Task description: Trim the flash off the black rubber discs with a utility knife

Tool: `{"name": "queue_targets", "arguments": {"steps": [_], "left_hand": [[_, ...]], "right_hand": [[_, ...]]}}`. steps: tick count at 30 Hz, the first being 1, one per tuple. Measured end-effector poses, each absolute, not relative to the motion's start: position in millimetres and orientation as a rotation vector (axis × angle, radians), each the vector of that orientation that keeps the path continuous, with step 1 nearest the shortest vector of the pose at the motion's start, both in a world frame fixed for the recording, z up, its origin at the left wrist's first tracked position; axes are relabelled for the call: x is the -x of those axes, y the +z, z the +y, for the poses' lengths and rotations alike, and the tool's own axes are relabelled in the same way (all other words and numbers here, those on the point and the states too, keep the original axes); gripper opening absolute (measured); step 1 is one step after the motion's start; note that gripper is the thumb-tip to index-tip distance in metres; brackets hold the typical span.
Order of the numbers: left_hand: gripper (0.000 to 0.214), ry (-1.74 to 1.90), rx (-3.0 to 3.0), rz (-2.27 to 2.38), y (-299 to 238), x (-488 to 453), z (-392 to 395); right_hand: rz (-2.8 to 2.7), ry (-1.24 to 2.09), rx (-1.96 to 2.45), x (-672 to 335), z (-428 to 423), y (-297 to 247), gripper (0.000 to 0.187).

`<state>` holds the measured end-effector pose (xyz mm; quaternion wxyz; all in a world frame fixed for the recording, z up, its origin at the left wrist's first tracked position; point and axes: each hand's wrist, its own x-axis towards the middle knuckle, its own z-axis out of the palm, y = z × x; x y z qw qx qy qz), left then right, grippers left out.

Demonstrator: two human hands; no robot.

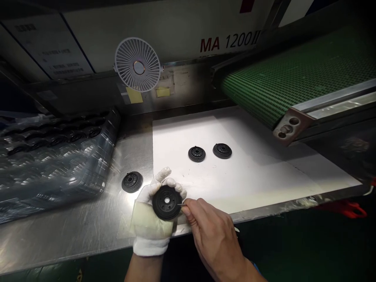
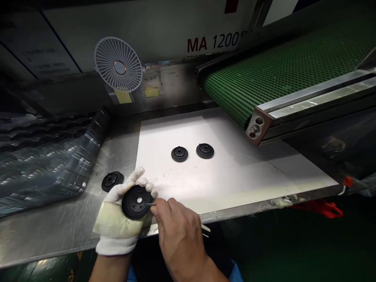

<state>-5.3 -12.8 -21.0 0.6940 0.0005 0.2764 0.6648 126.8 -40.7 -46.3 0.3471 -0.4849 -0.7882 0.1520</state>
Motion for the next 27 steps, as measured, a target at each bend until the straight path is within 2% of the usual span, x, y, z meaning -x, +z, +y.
{"name": "queue_targets", "arguments": {"steps": [7, 10, 15, 21, 27], "left_hand": [[0.011, 1.63, 0.043, 0.65, -24, -6, -5], [0.016, 1.677, 0.069, 0.659, -24, -6, -6], [0.034, 1.482, 0.036, 0.649, -21, 2, -12], [0.024, 1.539, 0.062, 0.628, -18, 0, -8], [0.022, 1.53, 0.157, 0.653, -17, 6, -6]], "right_hand": [[-2.066, 0.347, 1.26, -120, -46, -49, 0.037], [-2.077, 0.343, 1.243, -117, -47, -49, 0.04], [-2.06, 0.41, 1.24, -124, -42, -46, 0.04], [-2.095, 0.378, 1.253, -127, -45, -45, 0.037], [-2.134, 0.581, 1.153, -138, -50, -40, 0.034]]}}
